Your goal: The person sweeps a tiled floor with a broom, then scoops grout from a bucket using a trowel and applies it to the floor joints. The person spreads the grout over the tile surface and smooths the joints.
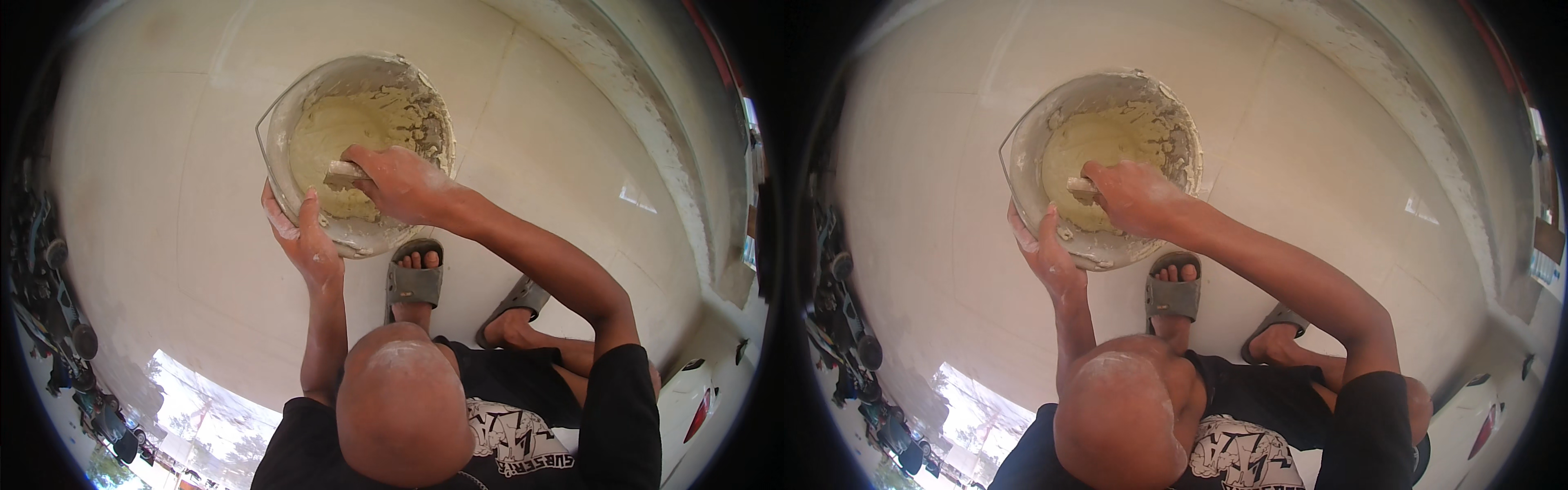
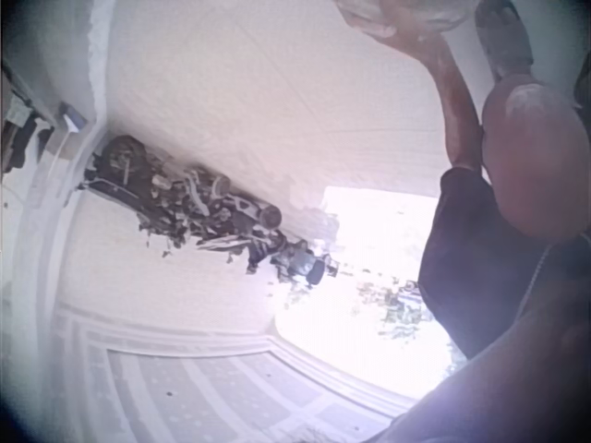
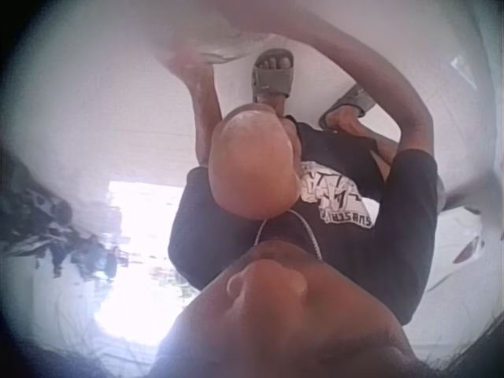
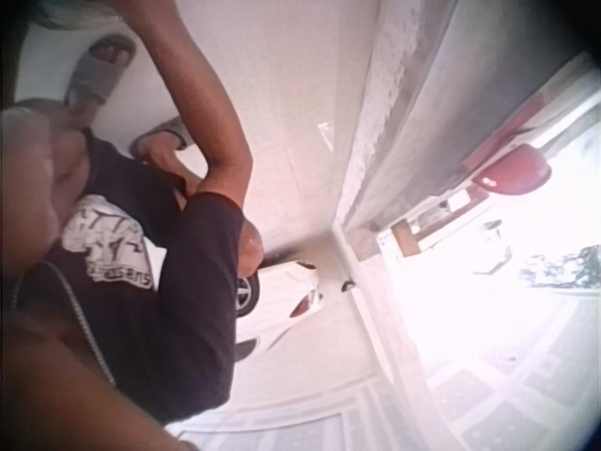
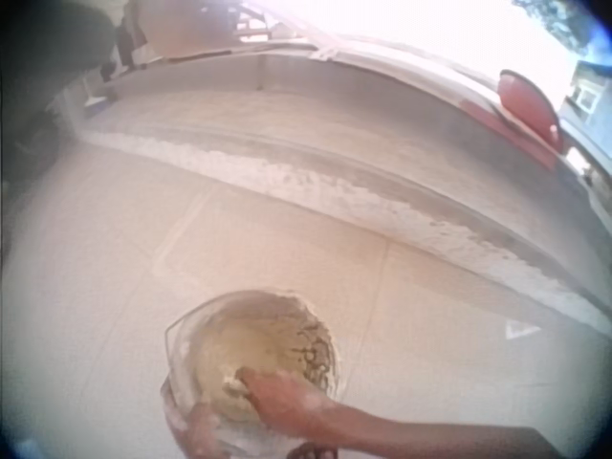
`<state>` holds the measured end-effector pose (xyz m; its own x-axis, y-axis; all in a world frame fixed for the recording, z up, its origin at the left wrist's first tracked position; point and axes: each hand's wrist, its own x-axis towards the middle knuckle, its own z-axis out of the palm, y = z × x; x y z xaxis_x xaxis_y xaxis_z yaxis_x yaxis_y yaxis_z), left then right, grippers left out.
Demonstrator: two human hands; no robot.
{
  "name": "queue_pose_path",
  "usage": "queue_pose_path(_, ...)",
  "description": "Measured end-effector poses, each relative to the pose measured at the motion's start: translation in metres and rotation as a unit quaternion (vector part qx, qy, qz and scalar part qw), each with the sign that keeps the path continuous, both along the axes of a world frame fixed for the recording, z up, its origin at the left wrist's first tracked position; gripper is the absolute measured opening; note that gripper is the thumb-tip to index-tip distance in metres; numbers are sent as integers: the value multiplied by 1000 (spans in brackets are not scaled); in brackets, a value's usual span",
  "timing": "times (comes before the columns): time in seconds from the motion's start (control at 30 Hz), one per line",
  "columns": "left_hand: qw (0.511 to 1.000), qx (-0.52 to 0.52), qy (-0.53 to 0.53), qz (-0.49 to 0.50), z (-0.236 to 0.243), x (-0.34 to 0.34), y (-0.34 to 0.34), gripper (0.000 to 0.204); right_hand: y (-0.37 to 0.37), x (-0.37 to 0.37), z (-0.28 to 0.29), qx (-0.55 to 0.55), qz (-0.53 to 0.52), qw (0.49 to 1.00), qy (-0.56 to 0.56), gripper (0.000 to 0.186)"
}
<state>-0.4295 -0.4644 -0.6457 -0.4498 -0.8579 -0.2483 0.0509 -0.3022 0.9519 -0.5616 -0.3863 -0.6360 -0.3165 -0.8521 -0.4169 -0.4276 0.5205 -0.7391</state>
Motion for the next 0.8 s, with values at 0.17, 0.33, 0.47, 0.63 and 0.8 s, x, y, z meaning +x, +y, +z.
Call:
queue_pose_path(0.17, 1000, -9, -3, -12, 2, 0, -1, 48, -8, -17, 13, 35, 91, 994, -41, 31)
queue_pose_path(0.33, 1000, -16, -5, -10, 1, 1, -4, 47, -24, -16, 17, 34, 148, 988, 23, 29)
queue_pose_path(0.47, 999, -37, -10, -30, 1, 5, -3, 47, -31, -15, 15, 69, 192, 978, 38, 28)
queue_pose_path(0.63, 1000, -16, 1, -11, -2, -3, 5, 47, -27, -14, -3, 15, 182, 982, 56, 29)
queue_pose_path(0.8, 998, -39, -38, -31, 6, -21, 4, 48, -34, -15, -11, -21, 147, 985, 90, 26)
